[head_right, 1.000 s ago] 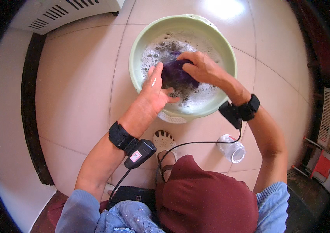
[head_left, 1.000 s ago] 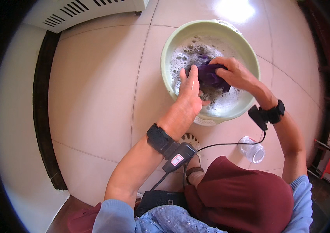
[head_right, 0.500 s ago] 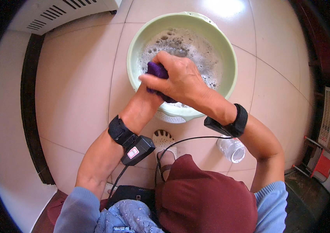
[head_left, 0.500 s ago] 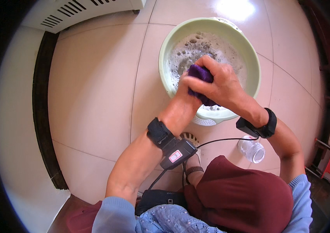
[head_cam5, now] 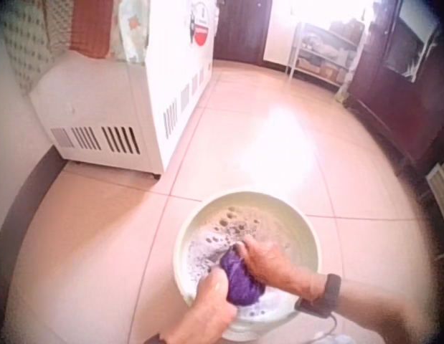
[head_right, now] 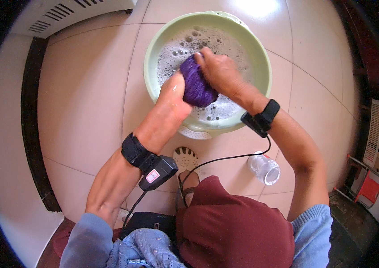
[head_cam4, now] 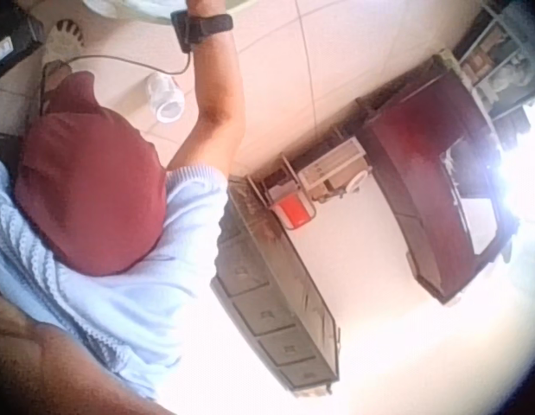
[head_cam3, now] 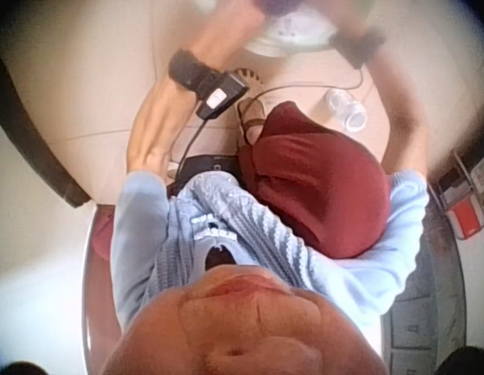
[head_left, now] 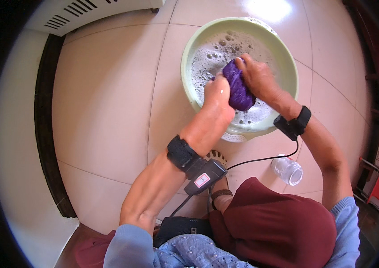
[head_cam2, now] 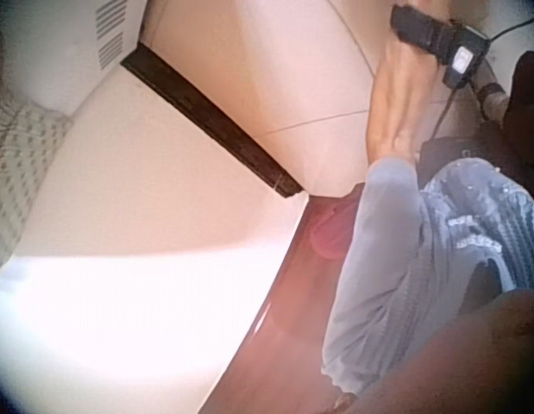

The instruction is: The person rinses a cloth in a basin of soapy water and wipes the tiled floor edges, baseboards, and the bottom of a door.

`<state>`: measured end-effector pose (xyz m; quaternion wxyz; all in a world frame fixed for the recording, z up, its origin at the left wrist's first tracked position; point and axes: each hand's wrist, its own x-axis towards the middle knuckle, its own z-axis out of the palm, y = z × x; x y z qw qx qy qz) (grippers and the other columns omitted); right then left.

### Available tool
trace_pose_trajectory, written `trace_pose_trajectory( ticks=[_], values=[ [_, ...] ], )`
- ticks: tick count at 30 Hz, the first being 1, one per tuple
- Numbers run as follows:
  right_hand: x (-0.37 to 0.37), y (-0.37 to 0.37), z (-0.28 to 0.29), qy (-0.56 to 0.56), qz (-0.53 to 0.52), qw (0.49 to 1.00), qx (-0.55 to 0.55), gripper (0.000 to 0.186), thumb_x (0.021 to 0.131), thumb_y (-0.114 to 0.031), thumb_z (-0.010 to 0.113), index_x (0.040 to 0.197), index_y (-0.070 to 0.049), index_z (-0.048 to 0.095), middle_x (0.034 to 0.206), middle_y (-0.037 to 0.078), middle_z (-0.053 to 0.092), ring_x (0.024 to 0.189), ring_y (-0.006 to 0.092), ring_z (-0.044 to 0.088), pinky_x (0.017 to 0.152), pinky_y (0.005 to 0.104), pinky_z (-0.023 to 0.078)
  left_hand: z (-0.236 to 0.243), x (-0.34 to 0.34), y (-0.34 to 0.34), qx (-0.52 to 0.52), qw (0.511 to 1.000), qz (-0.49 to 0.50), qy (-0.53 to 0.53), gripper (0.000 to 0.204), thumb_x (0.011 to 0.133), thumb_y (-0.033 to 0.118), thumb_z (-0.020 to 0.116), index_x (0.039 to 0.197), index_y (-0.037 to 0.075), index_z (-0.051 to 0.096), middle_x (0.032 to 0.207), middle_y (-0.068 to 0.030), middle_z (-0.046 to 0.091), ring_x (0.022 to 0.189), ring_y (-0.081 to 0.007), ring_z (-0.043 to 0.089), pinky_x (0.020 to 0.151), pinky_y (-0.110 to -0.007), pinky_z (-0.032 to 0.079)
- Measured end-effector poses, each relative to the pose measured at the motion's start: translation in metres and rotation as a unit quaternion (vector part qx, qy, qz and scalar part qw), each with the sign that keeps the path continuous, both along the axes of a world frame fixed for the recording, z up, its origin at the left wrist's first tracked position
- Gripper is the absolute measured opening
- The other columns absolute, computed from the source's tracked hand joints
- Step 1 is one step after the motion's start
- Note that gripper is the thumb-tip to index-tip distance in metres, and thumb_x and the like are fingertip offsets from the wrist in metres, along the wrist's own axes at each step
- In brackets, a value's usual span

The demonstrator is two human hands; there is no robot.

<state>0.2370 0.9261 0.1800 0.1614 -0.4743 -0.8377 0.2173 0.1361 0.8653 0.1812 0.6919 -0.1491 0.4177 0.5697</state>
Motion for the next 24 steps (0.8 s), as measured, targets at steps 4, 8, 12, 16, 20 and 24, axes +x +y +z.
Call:
trace_pose_trajectory(
  ticks=[4, 8, 12, 16, 20, 24],
  values=[
    [0.016, 0.028, 0.002, 0.022, 0.010, 0.989, -0.146, 0.027, 0.090, -0.029, 0.050, 0.094, -0.003, 0.057, 0.074, 0.020, 0.060, 0.067, 0.0296, 0.060, 0.062, 0.0387, 0.047, 0.003, -0.013, -0.009, 0.023, 0.985, -0.006, 0.169, 0.033, 0.089, 0.023, 0.045, 0.111, -0.002, 0.049, 0.106, -0.0124, 0.054, 0.091, -0.0181, 0.056, 0.077, -0.030, 0.047],
    [0.032, 0.029, 0.003, 0.019, 0.067, 0.972, -0.222, 0.024, 0.086, -0.014, 0.058, 0.107, -0.005, 0.051, 0.083, 0.007, 0.056, 0.077, 0.0131, 0.053, 0.068, 0.0294, 0.045, 0.001, -0.032, -0.015, 0.103, 0.941, -0.041, 0.321, 0.039, 0.083, 0.016, 0.049, 0.118, -0.001, 0.047, 0.113, -0.0132, 0.050, 0.096, -0.0182, 0.051, 0.085, -0.029, 0.041],
    [0.033, 0.008, -0.024, -0.147, 0.195, 0.949, -0.197, 0.041, 0.068, 0.004, 0.057, 0.107, -0.005, 0.047, 0.089, 0.020, 0.058, 0.086, 0.0370, 0.057, 0.075, 0.0437, 0.045, 0.003, -0.029, -0.011, 0.107, 0.904, -0.055, 0.411, 0.047, 0.081, 0.016, 0.049, 0.125, 0.000, 0.043, 0.123, -0.0161, 0.045, 0.111, -0.0229, 0.046, 0.095, -0.031, 0.036],
    [0.027, 0.013, 0.006, -0.207, 0.215, 0.939, -0.172, 0.031, 0.069, -0.002, 0.057, 0.100, -0.004, 0.058, 0.083, 0.020, 0.061, 0.079, 0.0321, 0.061, 0.073, 0.0400, 0.047, 0.012, -0.031, -0.009, 0.171, 0.905, -0.051, 0.387, 0.048, 0.087, 0.021, 0.047, 0.129, 0.000, 0.037, 0.130, -0.0165, 0.040, 0.120, -0.0239, 0.040, 0.099, -0.032, 0.031],
    [0.021, 0.016, 0.075, -0.064, 0.143, 0.971, -0.182, 0.031, 0.066, -0.010, 0.058, 0.094, 0.001, 0.062, 0.077, 0.018, 0.063, 0.066, 0.0246, 0.061, 0.066, 0.0321, 0.049, 0.019, -0.033, -0.010, 0.203, 0.958, -0.022, 0.203, 0.052, 0.093, 0.033, 0.039, 0.132, -0.001, 0.030, 0.137, -0.0181, 0.033, 0.126, -0.0279, 0.035, 0.101, -0.036, 0.030],
    [0.019, 0.019, 0.106, 0.005, 0.096, 0.964, -0.246, 0.029, 0.066, -0.011, 0.056, 0.090, 0.005, 0.061, 0.072, 0.010, 0.061, 0.064, 0.0155, 0.057, 0.061, 0.0270, 0.047, 0.010, -0.040, -0.010, 0.199, 0.975, 0.012, 0.098, 0.053, 0.094, 0.037, 0.035, 0.132, 0.000, 0.030, 0.137, -0.0170, 0.034, 0.124, -0.0274, 0.038, 0.100, -0.036, 0.033]
  ],
)
